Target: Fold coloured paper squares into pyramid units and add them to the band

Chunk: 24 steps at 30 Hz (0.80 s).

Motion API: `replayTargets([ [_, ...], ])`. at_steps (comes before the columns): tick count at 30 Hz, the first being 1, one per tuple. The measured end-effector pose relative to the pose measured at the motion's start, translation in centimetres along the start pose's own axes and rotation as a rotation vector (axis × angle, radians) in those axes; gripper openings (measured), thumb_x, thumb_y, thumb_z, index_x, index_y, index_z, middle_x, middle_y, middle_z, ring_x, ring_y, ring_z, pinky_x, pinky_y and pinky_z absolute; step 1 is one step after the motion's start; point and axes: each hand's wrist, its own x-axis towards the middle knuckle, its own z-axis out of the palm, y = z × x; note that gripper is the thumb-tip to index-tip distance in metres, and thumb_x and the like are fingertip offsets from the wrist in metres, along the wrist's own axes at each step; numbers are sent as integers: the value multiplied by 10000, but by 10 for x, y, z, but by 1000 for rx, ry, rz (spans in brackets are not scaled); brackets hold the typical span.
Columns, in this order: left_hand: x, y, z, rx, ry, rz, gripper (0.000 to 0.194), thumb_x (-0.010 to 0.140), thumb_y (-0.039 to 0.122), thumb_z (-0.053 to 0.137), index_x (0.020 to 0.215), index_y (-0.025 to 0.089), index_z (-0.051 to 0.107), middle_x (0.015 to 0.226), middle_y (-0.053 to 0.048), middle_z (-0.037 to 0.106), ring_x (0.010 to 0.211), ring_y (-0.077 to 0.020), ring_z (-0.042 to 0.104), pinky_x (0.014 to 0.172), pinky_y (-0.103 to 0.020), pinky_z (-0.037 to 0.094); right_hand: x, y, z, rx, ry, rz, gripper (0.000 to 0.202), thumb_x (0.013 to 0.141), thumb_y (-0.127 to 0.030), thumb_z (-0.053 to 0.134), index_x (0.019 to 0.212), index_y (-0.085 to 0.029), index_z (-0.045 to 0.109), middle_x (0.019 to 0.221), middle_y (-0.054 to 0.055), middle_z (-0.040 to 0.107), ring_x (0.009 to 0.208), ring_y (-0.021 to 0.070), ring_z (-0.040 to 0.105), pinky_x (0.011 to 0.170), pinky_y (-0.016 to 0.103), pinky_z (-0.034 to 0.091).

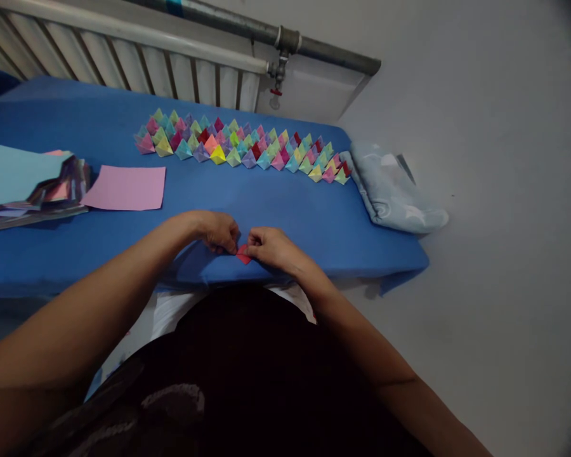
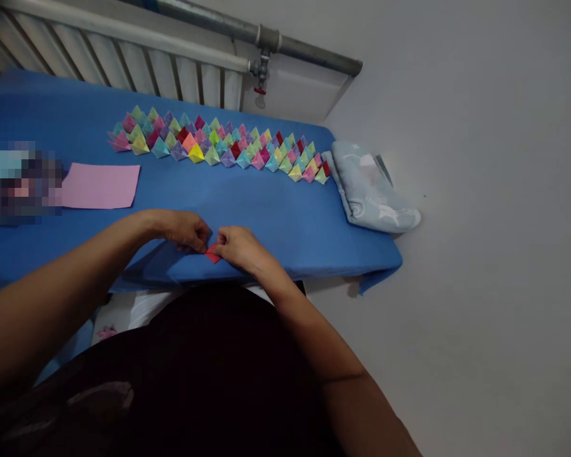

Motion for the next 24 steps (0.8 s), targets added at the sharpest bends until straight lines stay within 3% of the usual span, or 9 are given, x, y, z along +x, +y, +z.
replayTargets([
  [11, 8, 12, 1, -53, -26, -145, 88, 608, 151, 680, 598, 188, 601, 474, 7, 553, 496, -156, 561, 592, -297, 485, 2, 1, 1, 38, -25, 18, 193, 768, -199, 684, 659, -193, 526, 608, -57, 513, 599, 91, 417, 573, 232, 280],
  [17, 3, 9, -3, -120, -54, -90, 92, 651, 229, 688, 607, 203, 611, 521, 8, 582, 555, -162, 590, 614, -298, 513, 1, 1, 0, 37, -27, 13, 196, 767, -181, 666, 640, -192, 517, 603, -64, 495, 582, 86, 413, 560, 238, 270],
  [24, 6, 12, 1, -56, -11, -106, 101, 661, 258, 688, 608, 196, 628, 475, 5, 553, 481, -161, 559, 574, -307, 506, 2, 3, 1, 50, -13, 2, 193, 756, -184, 679, 634, -193, 530, 600, -60, 514, 578, 86, 418, 563, 236, 282],
])
